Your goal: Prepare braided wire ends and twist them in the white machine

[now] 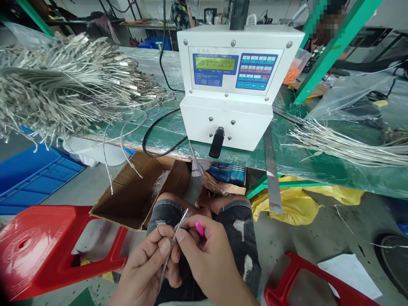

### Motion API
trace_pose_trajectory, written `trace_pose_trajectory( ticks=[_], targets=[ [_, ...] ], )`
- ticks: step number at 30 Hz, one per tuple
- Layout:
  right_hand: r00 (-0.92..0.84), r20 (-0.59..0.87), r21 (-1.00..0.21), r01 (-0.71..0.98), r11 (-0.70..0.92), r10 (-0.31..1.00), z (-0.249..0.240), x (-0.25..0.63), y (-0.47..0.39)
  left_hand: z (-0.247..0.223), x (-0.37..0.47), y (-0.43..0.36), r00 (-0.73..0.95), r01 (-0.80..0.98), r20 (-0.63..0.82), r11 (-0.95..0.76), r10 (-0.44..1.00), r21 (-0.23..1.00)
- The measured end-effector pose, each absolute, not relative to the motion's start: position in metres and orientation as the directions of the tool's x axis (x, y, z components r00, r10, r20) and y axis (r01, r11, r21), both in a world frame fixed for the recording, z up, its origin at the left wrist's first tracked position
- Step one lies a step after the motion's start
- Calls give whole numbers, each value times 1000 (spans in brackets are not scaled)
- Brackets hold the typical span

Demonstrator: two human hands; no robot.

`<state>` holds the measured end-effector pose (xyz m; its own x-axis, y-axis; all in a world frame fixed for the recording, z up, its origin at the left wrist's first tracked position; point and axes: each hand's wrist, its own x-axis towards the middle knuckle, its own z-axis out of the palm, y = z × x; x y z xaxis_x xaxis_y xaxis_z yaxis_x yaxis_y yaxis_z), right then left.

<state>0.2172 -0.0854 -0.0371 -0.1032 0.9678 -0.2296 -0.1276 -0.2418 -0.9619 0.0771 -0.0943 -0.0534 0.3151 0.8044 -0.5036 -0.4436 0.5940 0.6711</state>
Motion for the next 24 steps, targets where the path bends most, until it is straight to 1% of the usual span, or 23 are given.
trace_pose_trajectory(
  ticks=[3,6,8,12,14,15,17,19,22,24],
  targets=[
    [-71,-211,-977,-12,-213,975,-37,220,-85,-54,78,-94,316,-441,-502,593,805,674],
    [-62,-204,-979,30,-202,977,-39,221,-86,-56,77,-96,306,-441,-486,574,819,690],
    [-37,-185,-980,83,-182,982,-41,220,-88,-59,77,-98,274,-426,-466,540,841,725],
    [49,-39,-958,281,-51,998,-45,218,-90,-59,76,-100,220,-332,-450,500,866,800],
    [67,4,-944,328,-18,998,-46,218,-90,-58,76,-99,214,-268,-450,495,867,826],
    [67,-1,-945,326,-23,998,-45,218,-90,-57,77,-98,212,-245,-452,494,867,834],
    [53,-67,-964,254,-78,996,-44,216,-89,-57,78,-97,210,-249,-440,483,873,840],
    [12,-173,-981,89,-173,985,-43,214,-87,-59,79,-97,208,-299,-419,465,884,833],
    [-68,-293,-937,-178,-301,954,-45,211,-86,-61,81,-96,192,-380,-384,429,903,819],
    [-83,-318,-909,-258,-328,945,-49,210,-87,-62,82,-95,205,-405,-385,436,900,804]
  ],
)
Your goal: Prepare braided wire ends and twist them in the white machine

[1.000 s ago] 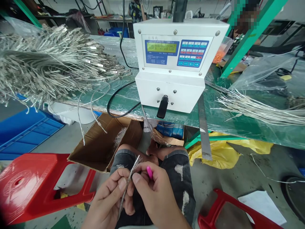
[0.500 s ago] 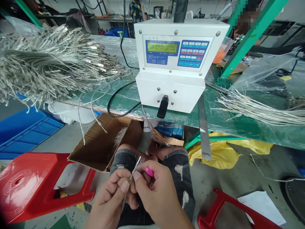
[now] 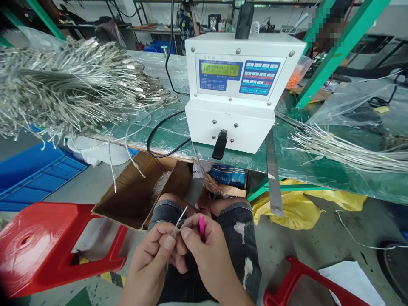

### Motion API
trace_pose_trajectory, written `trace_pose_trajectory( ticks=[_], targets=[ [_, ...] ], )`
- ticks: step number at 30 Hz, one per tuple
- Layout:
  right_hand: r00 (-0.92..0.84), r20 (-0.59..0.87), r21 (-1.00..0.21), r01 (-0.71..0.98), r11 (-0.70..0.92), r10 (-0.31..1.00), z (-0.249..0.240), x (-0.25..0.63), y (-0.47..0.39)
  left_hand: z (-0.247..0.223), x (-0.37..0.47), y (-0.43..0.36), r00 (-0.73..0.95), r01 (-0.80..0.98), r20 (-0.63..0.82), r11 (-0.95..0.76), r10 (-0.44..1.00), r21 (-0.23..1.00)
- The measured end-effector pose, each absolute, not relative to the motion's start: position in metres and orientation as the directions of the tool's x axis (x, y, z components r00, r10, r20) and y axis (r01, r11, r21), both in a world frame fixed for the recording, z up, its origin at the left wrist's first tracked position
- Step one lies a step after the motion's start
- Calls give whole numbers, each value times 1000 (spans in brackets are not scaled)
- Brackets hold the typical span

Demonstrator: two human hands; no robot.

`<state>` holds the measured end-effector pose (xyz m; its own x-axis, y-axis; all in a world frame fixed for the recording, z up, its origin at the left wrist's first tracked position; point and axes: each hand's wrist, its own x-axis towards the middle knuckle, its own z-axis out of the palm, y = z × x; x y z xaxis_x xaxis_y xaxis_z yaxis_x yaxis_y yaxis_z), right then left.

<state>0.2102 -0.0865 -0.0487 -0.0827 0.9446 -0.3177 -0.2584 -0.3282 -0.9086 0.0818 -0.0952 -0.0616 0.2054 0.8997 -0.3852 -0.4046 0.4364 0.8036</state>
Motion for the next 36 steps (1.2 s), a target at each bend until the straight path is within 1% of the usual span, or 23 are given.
trace_pose_trajectory(
  ticks=[3,5,8,11,16,19,24,26,29,31,32,33,34,36],
  targets=[
    [-47,-281,-923,-261,-283,959,-54,212,-89,-60,81,-94,246,-417,-395,465,885,781],
    [-58,-264,-929,-255,-270,963,-55,213,-91,-58,81,-93,262,-427,-398,476,879,769],
    [-113,-290,-920,-239,-309,950,-54,215,-91,-56,81,-94,302,-436,-418,514,857,739],
    [-110,-300,-927,-203,-317,948,-50,217,-87,-55,81,-95,343,-442,-428,546,836,712],
    [-77,-292,-950,-91,-298,953,-50,224,-81,-53,81,-93,289,-482,-397,490,871,726],
    [5,-284,-957,-67,-283,959,-54,226,-83,-52,81,-92,261,-481,-408,484,875,731],
    [145,-258,-963,-116,-243,955,-58,220,-84,-56,84,-93,264,-467,-415,491,871,735],
    [211,-249,-963,-161,-218,945,-62,221,-81,-57,83,-94,256,-461,-417,489,872,741],
    [412,-256,-945,-298,-135,875,-70,233,-76,-54,77,-94,156,-462,-391,417,907,783],
    [514,-255,-943,-319,-93,819,-72,242,-75,-51,71,-94,84,-446,-377,373,922,813],
    [519,-246,-951,-292,-101,819,-71,246,-76,-50,68,-94,72,-437,-377,369,923,820],
    [487,-231,-962,-244,-122,842,-70,247,-78,-49,67,-94,77,-430,-385,379,920,820],
    [431,-218,-970,-196,-145,876,-69,246,-81,-49,66,-94,90,-426,-396,395,914,814],
    [255,-210,-974,-137,-179,944,-65,237,-87,-50,68,-93,113,-428,-413,419,904,800]
  ],
)
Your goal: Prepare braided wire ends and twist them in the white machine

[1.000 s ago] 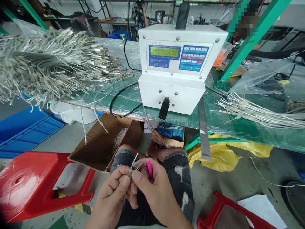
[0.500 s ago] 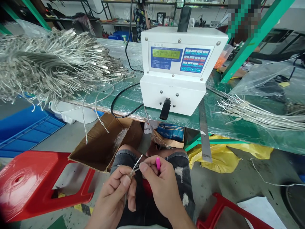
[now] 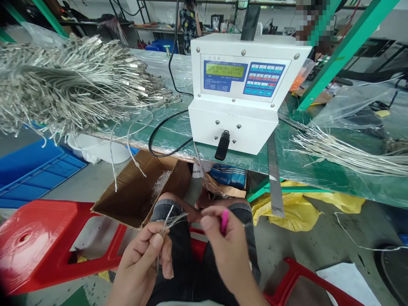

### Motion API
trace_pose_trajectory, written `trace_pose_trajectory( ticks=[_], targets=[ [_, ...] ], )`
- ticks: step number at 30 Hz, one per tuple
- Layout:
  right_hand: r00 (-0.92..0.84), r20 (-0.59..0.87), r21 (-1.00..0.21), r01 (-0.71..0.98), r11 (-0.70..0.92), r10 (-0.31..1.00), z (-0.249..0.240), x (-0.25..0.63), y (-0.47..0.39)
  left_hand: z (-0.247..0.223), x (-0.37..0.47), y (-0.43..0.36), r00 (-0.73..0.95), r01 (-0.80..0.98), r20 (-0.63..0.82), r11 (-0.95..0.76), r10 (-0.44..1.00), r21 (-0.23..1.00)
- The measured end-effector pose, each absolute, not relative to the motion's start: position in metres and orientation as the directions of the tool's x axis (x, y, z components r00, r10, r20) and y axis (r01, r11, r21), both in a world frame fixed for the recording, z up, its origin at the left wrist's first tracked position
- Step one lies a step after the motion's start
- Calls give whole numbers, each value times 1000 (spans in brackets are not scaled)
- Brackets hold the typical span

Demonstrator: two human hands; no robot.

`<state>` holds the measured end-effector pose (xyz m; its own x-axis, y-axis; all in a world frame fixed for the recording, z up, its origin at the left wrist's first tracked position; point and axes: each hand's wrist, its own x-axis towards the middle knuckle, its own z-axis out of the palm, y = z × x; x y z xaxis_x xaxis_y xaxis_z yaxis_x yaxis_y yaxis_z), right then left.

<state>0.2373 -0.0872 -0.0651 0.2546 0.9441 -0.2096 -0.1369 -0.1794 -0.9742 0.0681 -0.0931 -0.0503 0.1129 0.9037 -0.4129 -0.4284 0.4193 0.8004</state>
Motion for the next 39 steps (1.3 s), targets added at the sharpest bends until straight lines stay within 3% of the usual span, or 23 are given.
trace_pose_trajectory(
  ticks=[4,10,14,19,22,25,29,35,39],
  targets=[
    [6,-255,-947,-206,-248,967,-59,213,-91,-56,74,-93,182,-424,-410,447,894,788],
    [-52,-216,-965,-137,-222,975,-54,207,-83,-59,74,-96,212,-429,-395,448,894,784],
    [13,-217,-958,-196,-210,976,-62,211,-86,-59,75,-96,185,-467,-392,431,901,772],
    [268,-342,-847,-503,-172,900,-77,220,-86,-57,69,-95,177,-489,-423,452,889,746],
    [187,-342,-875,-420,-240,921,-80,224,-86,-56,64,-94,312,-500,-467,561,828,660],
    [-116,-261,-915,-288,-284,958,-78,222,-88,-58,63,-95,488,-502,-478,683,731,531],
    [-375,-94,-906,-352,-235,922,-70,217,-85,-61,61,-100,567,-514,-507,760,649,397],
    [-287,-18,-903,-406,-139,958,-62,214,-76,-63,56,-100,688,-506,-421,807,591,305],
    [-110,40,-983,-181,20,993,-60,211,-81,-66,60,-97,702,-552,-348,784,621,285]
  ],
)
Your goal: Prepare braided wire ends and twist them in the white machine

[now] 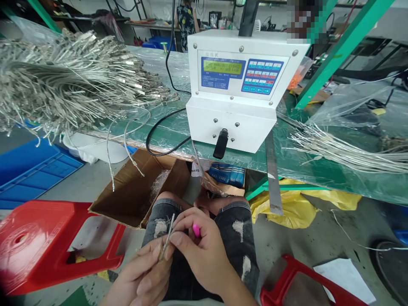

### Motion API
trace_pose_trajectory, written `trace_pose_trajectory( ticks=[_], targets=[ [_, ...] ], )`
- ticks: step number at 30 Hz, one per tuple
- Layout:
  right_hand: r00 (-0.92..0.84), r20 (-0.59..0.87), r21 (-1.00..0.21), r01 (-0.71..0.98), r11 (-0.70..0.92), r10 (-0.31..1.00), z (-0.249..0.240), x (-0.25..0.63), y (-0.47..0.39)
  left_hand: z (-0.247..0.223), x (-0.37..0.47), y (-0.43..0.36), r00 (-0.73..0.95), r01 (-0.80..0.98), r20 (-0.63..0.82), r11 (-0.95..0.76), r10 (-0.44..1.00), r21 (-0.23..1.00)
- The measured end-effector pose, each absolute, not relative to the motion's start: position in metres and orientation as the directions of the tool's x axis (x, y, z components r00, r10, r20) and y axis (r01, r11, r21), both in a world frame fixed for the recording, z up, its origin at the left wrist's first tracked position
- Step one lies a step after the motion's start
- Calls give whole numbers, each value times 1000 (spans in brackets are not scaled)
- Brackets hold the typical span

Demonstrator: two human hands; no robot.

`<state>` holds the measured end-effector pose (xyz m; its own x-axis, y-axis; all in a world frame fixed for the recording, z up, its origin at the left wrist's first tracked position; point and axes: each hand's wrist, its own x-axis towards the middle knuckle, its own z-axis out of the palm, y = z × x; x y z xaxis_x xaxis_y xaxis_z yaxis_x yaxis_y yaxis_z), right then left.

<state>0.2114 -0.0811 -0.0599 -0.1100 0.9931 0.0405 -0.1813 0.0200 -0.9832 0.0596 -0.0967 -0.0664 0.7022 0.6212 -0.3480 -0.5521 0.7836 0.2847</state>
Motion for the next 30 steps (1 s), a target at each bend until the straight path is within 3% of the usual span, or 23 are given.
trace_pose_trajectory(
  ticks=[3,7,9,11,15,20,25,30],
  targets=[
    [-18,226,-974,12,226,974,-58,208,-87,-68,64,-96,625,-619,-366,723,690,307],
    [72,402,-915,63,398,913,-60,206,-96,-67,67,-93,493,-638,-379,621,783,454],
    [194,367,-927,-8,376,910,-65,208,-99,-65,68,-92,409,-611,-408,577,816,542],
    [277,244,-949,-129,287,929,-72,211,-100,-64,68,-90,322,-583,-426,531,846,615],
    [90,-38,-958,-285,-11,995,-80,211,-98,-67,69,-91,291,-513,-395,491,871,704],
    [-51,-218,-923,-314,-223,975,-72,201,-92,-74,72,-96,374,-451,-378,522,847,724],
    [43,-68,-975,-217,-57,997,-62,201,-85,-74,70,-97,328,-422,-347,465,879,778],
    [91,44,-999,-16,46,995,-59,205,-84,-73,72,-96,241,-447,-296,376,924,811]
  ],
)
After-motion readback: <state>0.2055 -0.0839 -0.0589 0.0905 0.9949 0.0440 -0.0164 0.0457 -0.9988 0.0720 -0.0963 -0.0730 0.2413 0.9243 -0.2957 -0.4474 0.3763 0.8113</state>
